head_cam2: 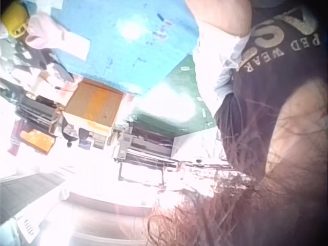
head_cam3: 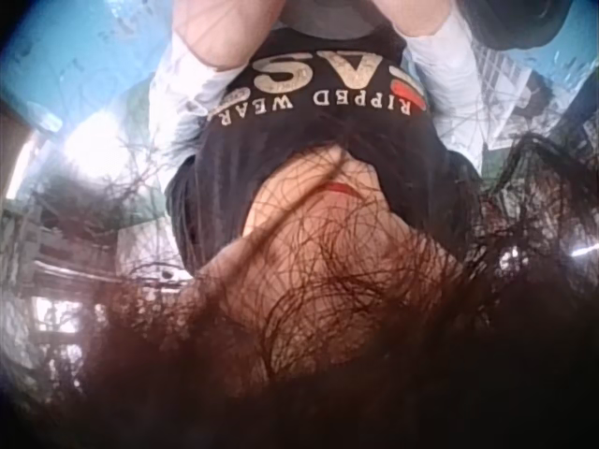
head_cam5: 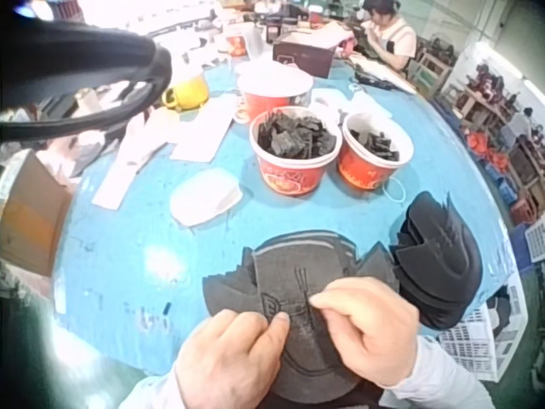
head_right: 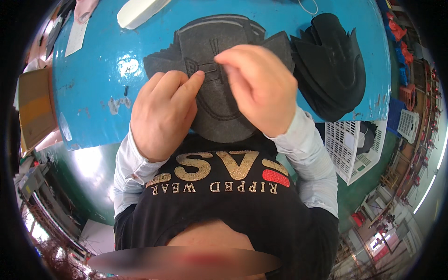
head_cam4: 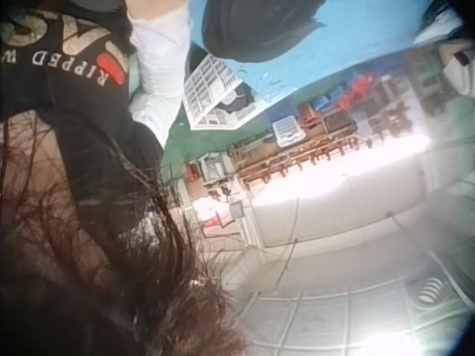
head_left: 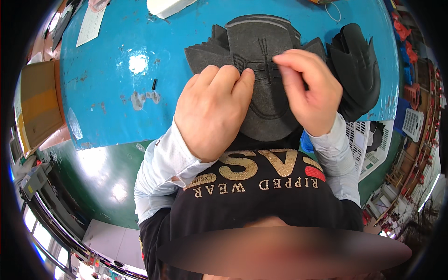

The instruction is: The person sews black shoe upper components together by hand with a needle and thread at a workbench.

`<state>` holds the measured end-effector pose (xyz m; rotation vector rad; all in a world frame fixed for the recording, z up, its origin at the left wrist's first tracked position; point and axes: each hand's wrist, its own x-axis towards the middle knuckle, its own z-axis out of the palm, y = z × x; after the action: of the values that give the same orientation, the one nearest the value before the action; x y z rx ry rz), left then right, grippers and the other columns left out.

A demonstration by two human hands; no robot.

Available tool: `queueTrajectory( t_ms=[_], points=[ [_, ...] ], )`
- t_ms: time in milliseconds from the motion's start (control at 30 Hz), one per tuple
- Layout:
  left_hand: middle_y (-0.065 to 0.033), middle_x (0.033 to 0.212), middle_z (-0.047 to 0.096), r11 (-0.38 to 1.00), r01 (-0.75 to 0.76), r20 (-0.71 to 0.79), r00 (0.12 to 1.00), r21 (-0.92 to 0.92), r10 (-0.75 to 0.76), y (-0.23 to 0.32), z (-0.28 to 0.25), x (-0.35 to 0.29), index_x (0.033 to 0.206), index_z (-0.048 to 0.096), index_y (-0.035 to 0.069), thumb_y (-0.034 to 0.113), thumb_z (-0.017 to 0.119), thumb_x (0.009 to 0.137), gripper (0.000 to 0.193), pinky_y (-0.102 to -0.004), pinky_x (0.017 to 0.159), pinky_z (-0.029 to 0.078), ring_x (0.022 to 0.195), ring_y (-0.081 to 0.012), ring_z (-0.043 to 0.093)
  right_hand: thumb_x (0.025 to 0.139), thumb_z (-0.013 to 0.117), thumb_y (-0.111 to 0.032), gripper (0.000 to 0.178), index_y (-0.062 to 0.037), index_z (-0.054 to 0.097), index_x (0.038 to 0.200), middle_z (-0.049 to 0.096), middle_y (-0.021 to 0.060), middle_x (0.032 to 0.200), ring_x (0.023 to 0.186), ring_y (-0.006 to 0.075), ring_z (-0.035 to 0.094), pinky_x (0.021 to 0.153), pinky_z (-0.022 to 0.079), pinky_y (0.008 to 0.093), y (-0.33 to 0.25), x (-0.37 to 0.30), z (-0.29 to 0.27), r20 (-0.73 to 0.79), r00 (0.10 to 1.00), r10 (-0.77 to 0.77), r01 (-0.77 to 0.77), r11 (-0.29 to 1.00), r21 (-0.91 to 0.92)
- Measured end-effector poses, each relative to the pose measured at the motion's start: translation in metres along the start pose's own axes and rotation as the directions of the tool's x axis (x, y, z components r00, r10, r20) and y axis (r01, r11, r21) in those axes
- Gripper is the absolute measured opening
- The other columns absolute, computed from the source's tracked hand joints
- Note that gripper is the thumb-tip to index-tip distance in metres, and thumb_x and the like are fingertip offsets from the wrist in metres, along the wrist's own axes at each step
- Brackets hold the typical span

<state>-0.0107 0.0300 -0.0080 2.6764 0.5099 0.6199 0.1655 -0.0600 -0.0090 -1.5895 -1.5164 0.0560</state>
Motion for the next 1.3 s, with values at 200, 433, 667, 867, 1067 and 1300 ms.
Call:
queueTrajectory(
  t_ms=[200,433,667,867,1067,1300],
  points=[
    [-0.0056,0.084,0.055,0.998,-0.01,-0.014,1.0,0.066,0.011,0.002,0.001,0.001,0.107,0.069,0.003,0.002,0.067,0.072,0.035,-0.0341,0.066,0.049,0.075,-0.0226,0.057,0.067,0.068,0.006,0.029,-0.006,0.07,0.094,0.06,0.0052,0.092,0.081,0.0245,0.059,0.07,0.05,0.0344,0.005,-0.006,0.001,0.179,0.978,-0.105,0.137,0.974,-0.179],
    [-0.0085,0.088,0.061,1.0,0.002,-0.038,0.999,0.01,-0.002,0.0,0.004,-0.002,0.111,0.069,0.003,-0.005,0.068,0.07,0.042,-0.0365,0.069,0.05,0.077,-0.0262,0.059,0.075,0.07,-0.002,0.018,-0.0053,0.068,0.092,0.06,0.0048,0.091,0.079,0.0228,0.059,0.067,0.048,0.0343,0.008,-0.012,0.002,0.167,0.964,-0.205,0.236,0.953,-0.192],
    [-0.0089,0.089,0.067,0.925,0.071,-0.341,0.917,-0.373,-0.207,-0.001,0.006,-0.035,0.105,0.067,0.001,-0.009,0.07,0.077,0.03,-0.028,0.066,0.049,0.073,-0.017,0.062,0.081,0.082,-0.021,0.045,-0.0008,0.058,0.112,0.06,0.0088,0.088,0.072,0.0186,0.059,0.063,0.049,0.0278,0.006,-0.049,-0.037,-0.168,0.897,0.409,-0.426,0.901,-0.077],
    [-0.0095,0.091,0.068,0.935,0.006,-0.278,0.954,-0.355,-0.112,0.007,0.013,-0.042,0.099,0.066,0.0,-0.01,0.072,0.076,0.025,-0.0266,0.064,0.048,0.073,-0.0165,0.061,0.079,0.086,-0.024,0.054,0.0007,0.054,0.114,0.06,0.0073,0.079,0.066,0.0103,0.057,0.06,0.048,0.025,0.012,-0.06,-0.022,-0.159,0.801,0.577,-0.566,0.817,0.111],
    [-0.0093,0.091,0.068,0.925,0.012,-0.265,0.956,-0.381,-0.122,0.014,0.011,-0.044,0.1,0.066,0.0,-0.01,0.071,0.077,0.026,-0.0269,0.062,0.048,0.073,-0.0165,0.061,0.084,0.077,-0.01,0.022,-0.0002,0.061,0.096,0.065,0.0078,0.084,0.061,0.0095,0.058,0.058,0.048,0.0262,0.008,-0.068,-0.024,-0.22,0.822,0.526,-0.516,0.85,0.104],
    [-0.0112,0.106,0.068,0.502,0.17,-0.041,0.923,-0.848,-0.382,0.022,-0.003,-0.05,0.115,0.063,-0.001,-0.007,0.068,0.086,0.031,-0.0257,0.072,0.053,0.084,-0.0162,0.067,0.091,0.069,-0.001,0.016,-0.0021,0.06,0.104,0.067,0.0094,0.099,0.085,0.0145,0.063,0.074,0.054,0.0262,-0.001,-0.046,-0.105,-0.774,0.59,0.23,-0.176,0.972,0.155]
  ],
)
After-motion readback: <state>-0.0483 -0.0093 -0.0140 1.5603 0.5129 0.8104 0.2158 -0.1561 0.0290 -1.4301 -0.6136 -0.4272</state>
